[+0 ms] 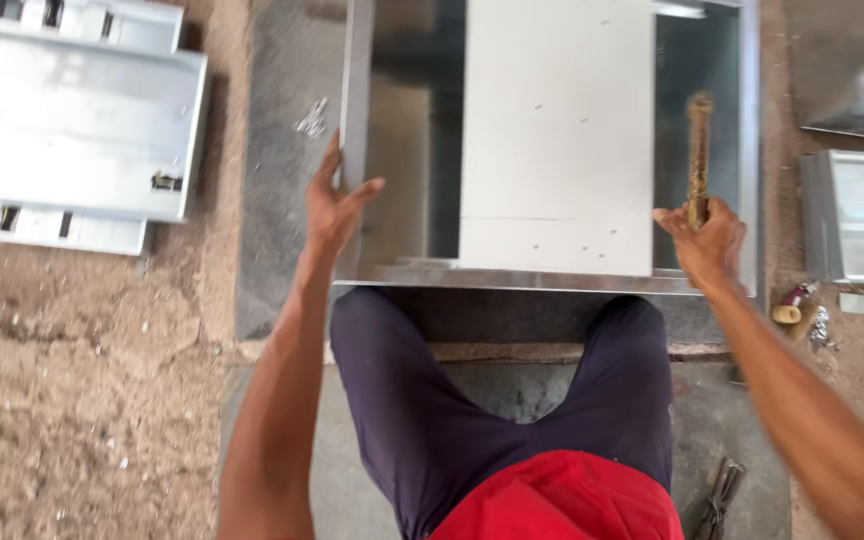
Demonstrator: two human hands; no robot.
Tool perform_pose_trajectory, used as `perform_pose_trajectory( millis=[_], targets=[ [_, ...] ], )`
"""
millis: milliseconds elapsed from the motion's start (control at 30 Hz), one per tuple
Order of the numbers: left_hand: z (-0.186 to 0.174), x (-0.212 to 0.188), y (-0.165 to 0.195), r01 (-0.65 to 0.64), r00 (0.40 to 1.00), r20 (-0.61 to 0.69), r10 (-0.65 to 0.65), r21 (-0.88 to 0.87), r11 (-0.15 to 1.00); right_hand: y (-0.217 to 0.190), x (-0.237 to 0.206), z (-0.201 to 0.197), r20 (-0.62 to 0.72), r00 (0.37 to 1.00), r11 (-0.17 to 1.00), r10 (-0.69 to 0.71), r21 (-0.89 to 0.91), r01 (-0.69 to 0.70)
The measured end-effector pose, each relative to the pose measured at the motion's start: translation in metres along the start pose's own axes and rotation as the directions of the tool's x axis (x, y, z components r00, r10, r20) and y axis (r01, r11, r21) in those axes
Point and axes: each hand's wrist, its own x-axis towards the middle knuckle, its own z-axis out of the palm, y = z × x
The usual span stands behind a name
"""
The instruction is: The person sits on the ground and assembles a rectangular metal frame. They use a large metal bender to bend the edges of the frame and a hammer to secure the corners and attach a metal latch.
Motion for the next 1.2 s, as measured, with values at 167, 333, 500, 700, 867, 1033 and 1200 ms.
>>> perform_pose_trajectory(
  millis=[167, 333, 500, 700, 867, 1033, 1200],
  targets=[
    [0.003, -0.002, 0.007, -0.053, 0.998, -0.013, 0.054, 0.048, 0.997, 0.015, 0.0, 0.043, -0.069, 0.972, 0.831, 0.226, 0.533, -0.156],
    [0.006, 0.004, -0.002, -0.086, 0.996, 0.015, 0.084, 0.101, 0.991, -0.027, -0.016, 0.063, 0.036, 0.975, 0.764, 0.219, 0.615, -0.194],
    [0.009, 0.005, -0.004, -0.004, 1.0, -0.007, 0.005, 0.123, 0.992, -0.063, -0.021, 0.079, 0.054, 0.982, 0.754, 0.18, 0.634, -0.173],
    [0.004, 0.002, -0.005, -0.098, 0.995, 0.036, 0.096, 0.08, 0.992, -0.071, -0.027, 0.088, 0.071, 0.986, 0.789, 0.152, 0.592, -0.164],
    [-0.003, -0.014, -0.011, -0.051, 0.999, 0.014, 0.049, 0.16, 0.986, -0.063, -0.066, 0.054, 0.046, 0.995, 0.878, 0.092, 0.467, -0.103],
    [-0.013, -0.062, -0.032, 0.158, 0.981, -0.135, -0.139, 0.138, 0.978, -0.066, -0.1, -0.006, 0.31, 0.945, 0.94, 0.105, 0.28, -0.196],
    [0.002, -0.116, -0.061, 0.061, 0.86, -0.501, -0.1, -0.094, 0.994, -0.145, -0.074, -0.027, 0.468, 0.829, 0.918, -0.306, 0.377, 0.126]
  ],
)
